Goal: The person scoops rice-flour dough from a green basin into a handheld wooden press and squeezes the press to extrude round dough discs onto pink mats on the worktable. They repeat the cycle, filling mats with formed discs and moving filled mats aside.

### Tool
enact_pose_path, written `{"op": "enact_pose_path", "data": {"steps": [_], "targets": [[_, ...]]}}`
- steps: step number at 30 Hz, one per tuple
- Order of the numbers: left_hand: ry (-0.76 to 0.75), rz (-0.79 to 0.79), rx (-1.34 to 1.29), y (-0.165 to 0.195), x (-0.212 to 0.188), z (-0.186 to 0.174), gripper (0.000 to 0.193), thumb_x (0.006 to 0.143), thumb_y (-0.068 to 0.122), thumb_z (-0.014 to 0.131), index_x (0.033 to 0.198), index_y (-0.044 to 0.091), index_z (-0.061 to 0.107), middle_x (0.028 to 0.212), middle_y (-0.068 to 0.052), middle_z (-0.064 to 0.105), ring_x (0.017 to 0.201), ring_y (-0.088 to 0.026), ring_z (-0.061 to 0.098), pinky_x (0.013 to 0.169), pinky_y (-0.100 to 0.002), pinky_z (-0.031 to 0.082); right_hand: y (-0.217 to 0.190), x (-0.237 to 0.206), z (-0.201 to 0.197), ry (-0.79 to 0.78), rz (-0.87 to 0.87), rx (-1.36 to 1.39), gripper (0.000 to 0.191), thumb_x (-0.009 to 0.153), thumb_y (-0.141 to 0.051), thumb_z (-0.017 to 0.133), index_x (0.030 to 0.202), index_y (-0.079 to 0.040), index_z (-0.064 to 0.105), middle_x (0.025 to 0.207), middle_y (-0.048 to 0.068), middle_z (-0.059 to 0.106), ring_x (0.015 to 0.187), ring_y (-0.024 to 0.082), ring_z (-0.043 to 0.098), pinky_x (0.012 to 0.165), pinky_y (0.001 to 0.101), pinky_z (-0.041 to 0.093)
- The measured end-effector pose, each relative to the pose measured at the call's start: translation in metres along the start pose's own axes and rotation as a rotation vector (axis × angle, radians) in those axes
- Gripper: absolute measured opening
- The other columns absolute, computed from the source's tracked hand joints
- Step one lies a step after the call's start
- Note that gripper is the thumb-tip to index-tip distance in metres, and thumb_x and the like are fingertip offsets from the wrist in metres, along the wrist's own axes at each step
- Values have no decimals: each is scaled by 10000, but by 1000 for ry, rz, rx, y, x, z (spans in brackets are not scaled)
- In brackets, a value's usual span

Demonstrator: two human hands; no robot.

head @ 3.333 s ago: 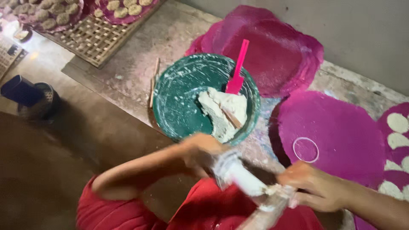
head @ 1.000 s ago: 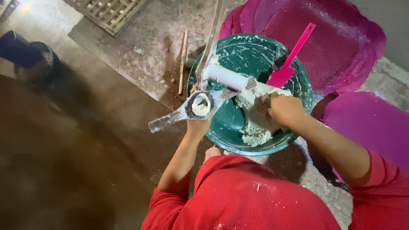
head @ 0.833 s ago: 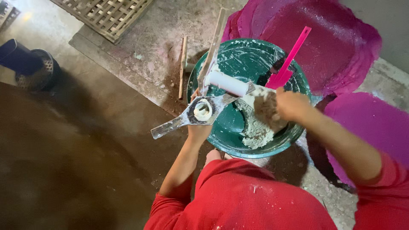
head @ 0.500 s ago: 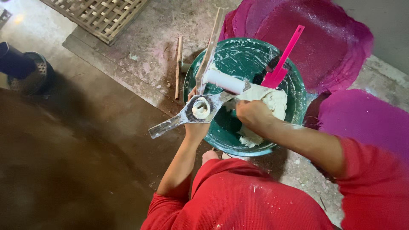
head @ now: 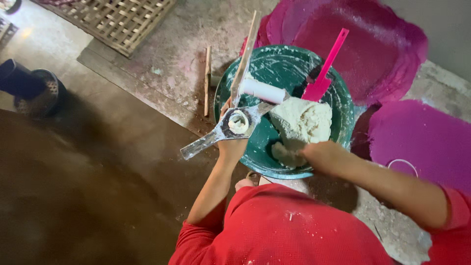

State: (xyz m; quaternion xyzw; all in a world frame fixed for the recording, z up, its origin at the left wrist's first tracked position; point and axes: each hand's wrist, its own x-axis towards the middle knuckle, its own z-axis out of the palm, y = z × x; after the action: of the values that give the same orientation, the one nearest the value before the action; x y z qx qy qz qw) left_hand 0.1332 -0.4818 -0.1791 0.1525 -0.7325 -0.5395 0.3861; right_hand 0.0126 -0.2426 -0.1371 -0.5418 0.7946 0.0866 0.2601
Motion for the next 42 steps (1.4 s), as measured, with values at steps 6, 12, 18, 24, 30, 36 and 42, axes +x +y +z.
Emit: {"op": "enact_pose_path", "data": {"steps": [6, 12, 18, 24, 30, 36, 42], "targets": [[-46, -13, 35, 16, 11, 0, 657, 830, 168, 854, 1400, 30, 559, 1386, -122, 598, 1191, -208, 634, 1015, -325, 515, 15, -45, -41, -15, -43, 365, 318, 890, -210, 651, 1187, -155, 753, 1013, 107, 805, 887, 265, 768, 830, 416, 588], [-330, 454, 588, 49, 20, 11, 619, 770, 393, 783, 1298, 117, 618, 1452, -170, 570, 1239, -340, 604, 1026, -414, 494, 52, -95, -99, 134, -19, 736, 419, 947, -348, 624, 1312, -158, 706, 1062, 97, 821, 899, 224, 779, 804, 381, 600], [-578, 571, 626, 64, 14, 51, 536, 922, 377, 720, 1403, 168, 609, 1447, -117, 580, 1255, -349, 598, 1039, -428, 478, 16, -103, -153, 321, 245, 24, 307, 856, -427, 713, 1120, -281, 774, 908, 12, 766, 763, 224, 715, 647, 407, 564], [-631, 362, 354, 55, -2, 68, 533, 894, 385, 676, 1358, 126, 630, 1400, -136, 629, 1284, -277, 597, 1103, -419, 457, -39, -83, -99, 694, -159, -533, 125, 776, -150, 652, 888, -95, 643, 730, 53, 648, 601, 216, 662, 517, 347, 541], [-644, 49, 375, 68, 24, 53, 570, 828, 411, 741, 1319, 151, 612, 1332, -75, 694, 1189, -238, 680, 1026, -355, 539, -18, -150, -149, 439, 135, -356, 134, 825, -144, 622, 959, -155, 622, 753, 35, 671, 683, 236, 703, 575, 382, 563], [-621, 429, 405, 75, 35, 62, 747, 738, 280, 790, 1433, 123, 569, 1493, -95, 570, 1274, -340, 548, 1033, -409, 497, -41, -106, -139, 397, 35, -642, 89, 844, -124, 617, 927, -93, 612, 743, 53, 653, 593, 226, 690, 488, 347, 556], [-657, 230, 551, 71, 39, 60, 504, 869, 308, 718, 1361, 216, 668, 1387, -18, 649, 1209, -251, 612, 1037, -371, 520, -23, -127, -151, 409, 83, -376, 133, 815, -115, 629, 948, -112, 625, 720, 61, 672, 609, 232, 702, 494, 375, 567]]}}
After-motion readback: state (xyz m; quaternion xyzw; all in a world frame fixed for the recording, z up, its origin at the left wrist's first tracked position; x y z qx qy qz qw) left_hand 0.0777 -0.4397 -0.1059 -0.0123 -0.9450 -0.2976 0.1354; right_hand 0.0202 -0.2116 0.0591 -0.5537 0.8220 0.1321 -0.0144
